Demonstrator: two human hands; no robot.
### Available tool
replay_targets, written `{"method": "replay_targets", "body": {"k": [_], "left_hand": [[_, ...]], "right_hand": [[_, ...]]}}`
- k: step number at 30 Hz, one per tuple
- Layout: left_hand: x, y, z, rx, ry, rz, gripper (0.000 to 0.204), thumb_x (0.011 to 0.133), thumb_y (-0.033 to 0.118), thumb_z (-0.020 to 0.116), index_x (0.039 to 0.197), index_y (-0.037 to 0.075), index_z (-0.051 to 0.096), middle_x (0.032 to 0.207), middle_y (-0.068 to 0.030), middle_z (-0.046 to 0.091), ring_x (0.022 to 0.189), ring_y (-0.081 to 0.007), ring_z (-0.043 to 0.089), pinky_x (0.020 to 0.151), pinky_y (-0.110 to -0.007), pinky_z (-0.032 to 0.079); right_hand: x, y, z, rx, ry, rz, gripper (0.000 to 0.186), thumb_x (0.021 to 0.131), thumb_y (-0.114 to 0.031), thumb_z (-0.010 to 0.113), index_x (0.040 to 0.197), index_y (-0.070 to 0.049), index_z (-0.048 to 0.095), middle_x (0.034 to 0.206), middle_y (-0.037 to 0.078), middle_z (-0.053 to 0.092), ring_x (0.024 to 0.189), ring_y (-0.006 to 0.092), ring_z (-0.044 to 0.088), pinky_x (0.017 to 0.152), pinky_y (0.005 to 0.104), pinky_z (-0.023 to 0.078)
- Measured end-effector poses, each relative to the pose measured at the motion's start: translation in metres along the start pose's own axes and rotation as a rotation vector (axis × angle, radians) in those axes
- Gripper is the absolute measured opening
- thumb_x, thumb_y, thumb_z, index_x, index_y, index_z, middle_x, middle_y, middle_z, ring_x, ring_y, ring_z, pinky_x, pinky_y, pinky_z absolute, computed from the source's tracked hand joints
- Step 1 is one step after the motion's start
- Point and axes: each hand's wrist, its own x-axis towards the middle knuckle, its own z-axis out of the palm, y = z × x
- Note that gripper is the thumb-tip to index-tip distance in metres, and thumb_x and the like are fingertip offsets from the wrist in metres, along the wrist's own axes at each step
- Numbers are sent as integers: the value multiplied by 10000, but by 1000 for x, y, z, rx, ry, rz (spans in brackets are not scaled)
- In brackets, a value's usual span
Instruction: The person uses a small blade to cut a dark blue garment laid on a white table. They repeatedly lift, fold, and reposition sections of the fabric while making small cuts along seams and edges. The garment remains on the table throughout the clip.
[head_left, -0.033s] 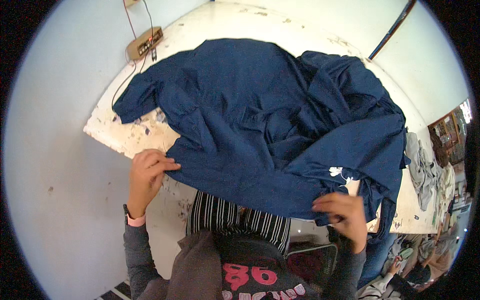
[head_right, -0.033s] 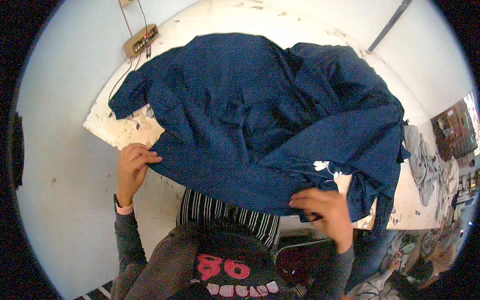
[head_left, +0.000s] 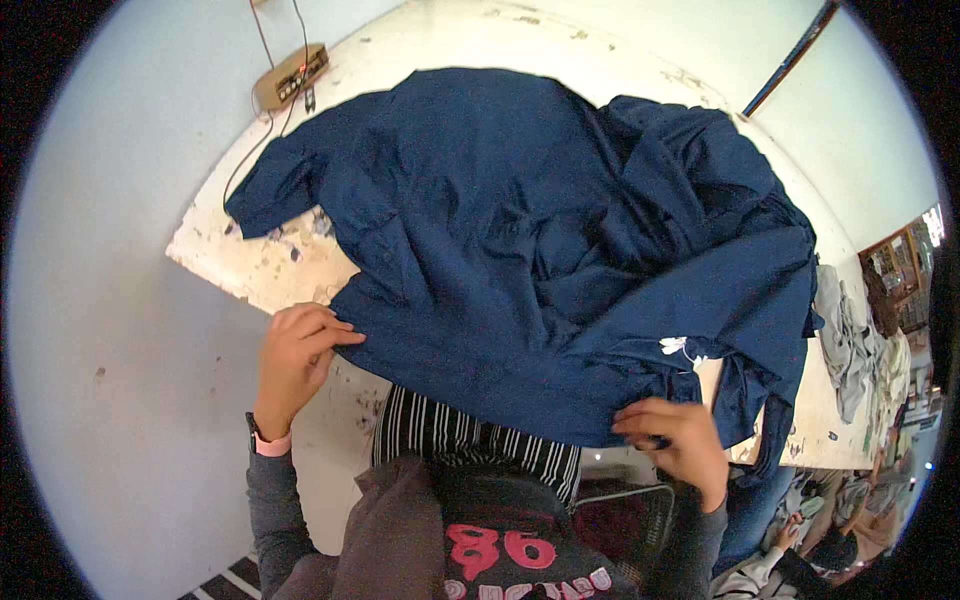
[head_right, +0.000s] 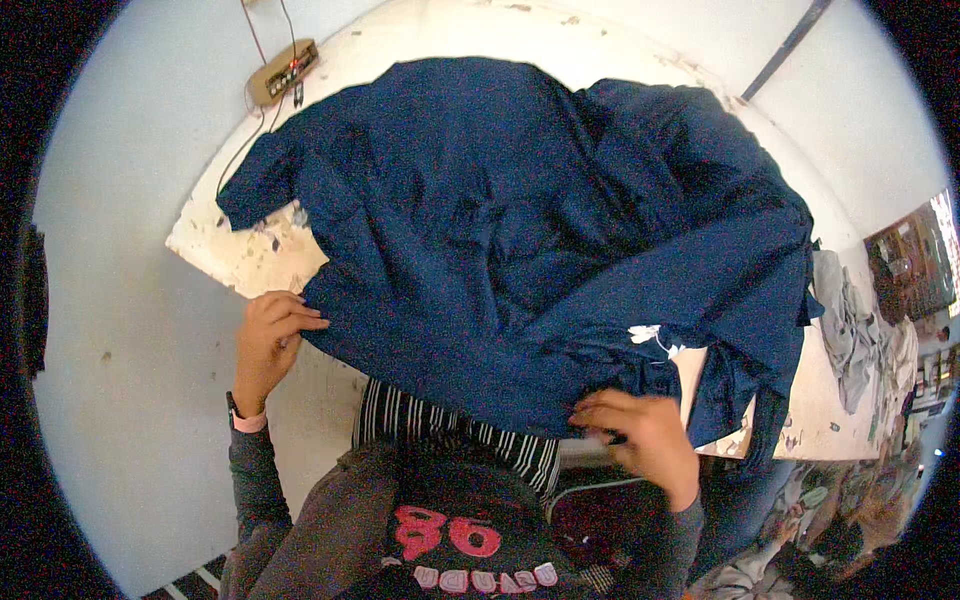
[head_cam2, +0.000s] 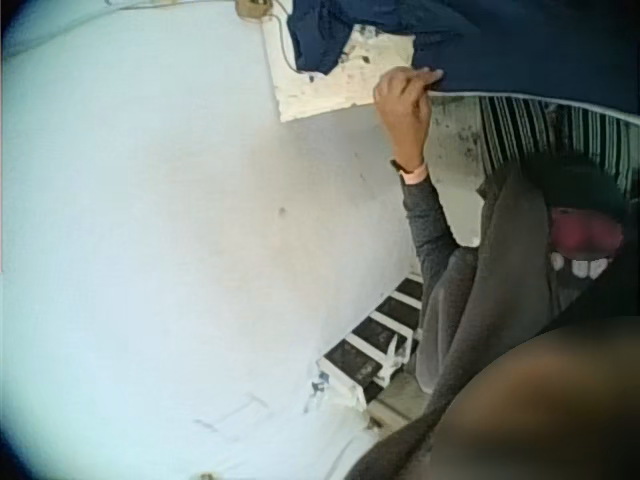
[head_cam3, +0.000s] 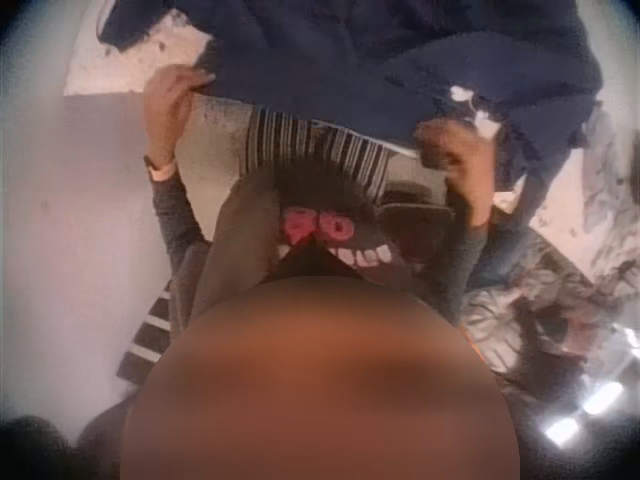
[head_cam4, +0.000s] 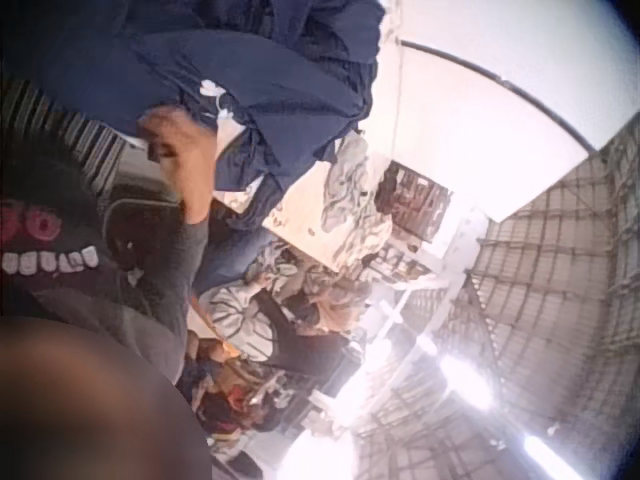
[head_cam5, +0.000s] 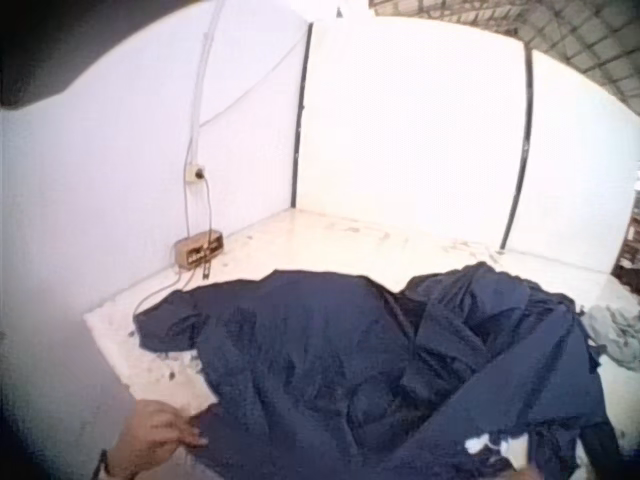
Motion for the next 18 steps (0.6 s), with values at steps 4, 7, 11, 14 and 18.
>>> {"method": "replay_targets", "body": {"k": [4,7,11,14,18], "left_hand": [[-7,29,-12,-21,-179,-66,323,753,132,797,1074,142,765,1131,-38,711,1104,-248,629,969,-392,445],[7,45,-5,-82,-124,-76,310,788,177,808,1088,127,755,1134,-36,706,1072,-253,639,926,-400,470],[20,66,37,-194,-91,28,278,833,231,805,1083,120,753,1116,-24,697,1033,-224,648,824,-369,500],[28,92,74,-301,-28,71,274,834,238,800,1071,110,754,1056,-18,680,954,-206,642,771,-336,500],[35,104,106,-192,60,128,197,830,220,791,977,95,749,941,-18,641,809,-231,606,725,-348,502]], "right_hand": [[-12,5,27,129,-71,168,398,758,-97,796,1148,-113,718,950,75,719,790,258,714,722,357,561],[5,-8,20,337,-47,159,526,760,-24,725,1248,-48,530,1019,140,613,957,293,655,866,365,512],[47,-13,53,600,42,-94,467,799,109,620,1221,-9,455,1193,188,543,1165,316,565,1007,383,443],[80,-32,77,617,153,14,431,892,78,694,1266,-16,502,1221,103,596,1034,146,612,933,289,496],[91,-18,120,762,244,153,374,960,-12,700,1301,-43,551,1082,23,647,875,64,588,744,227,484]]}}
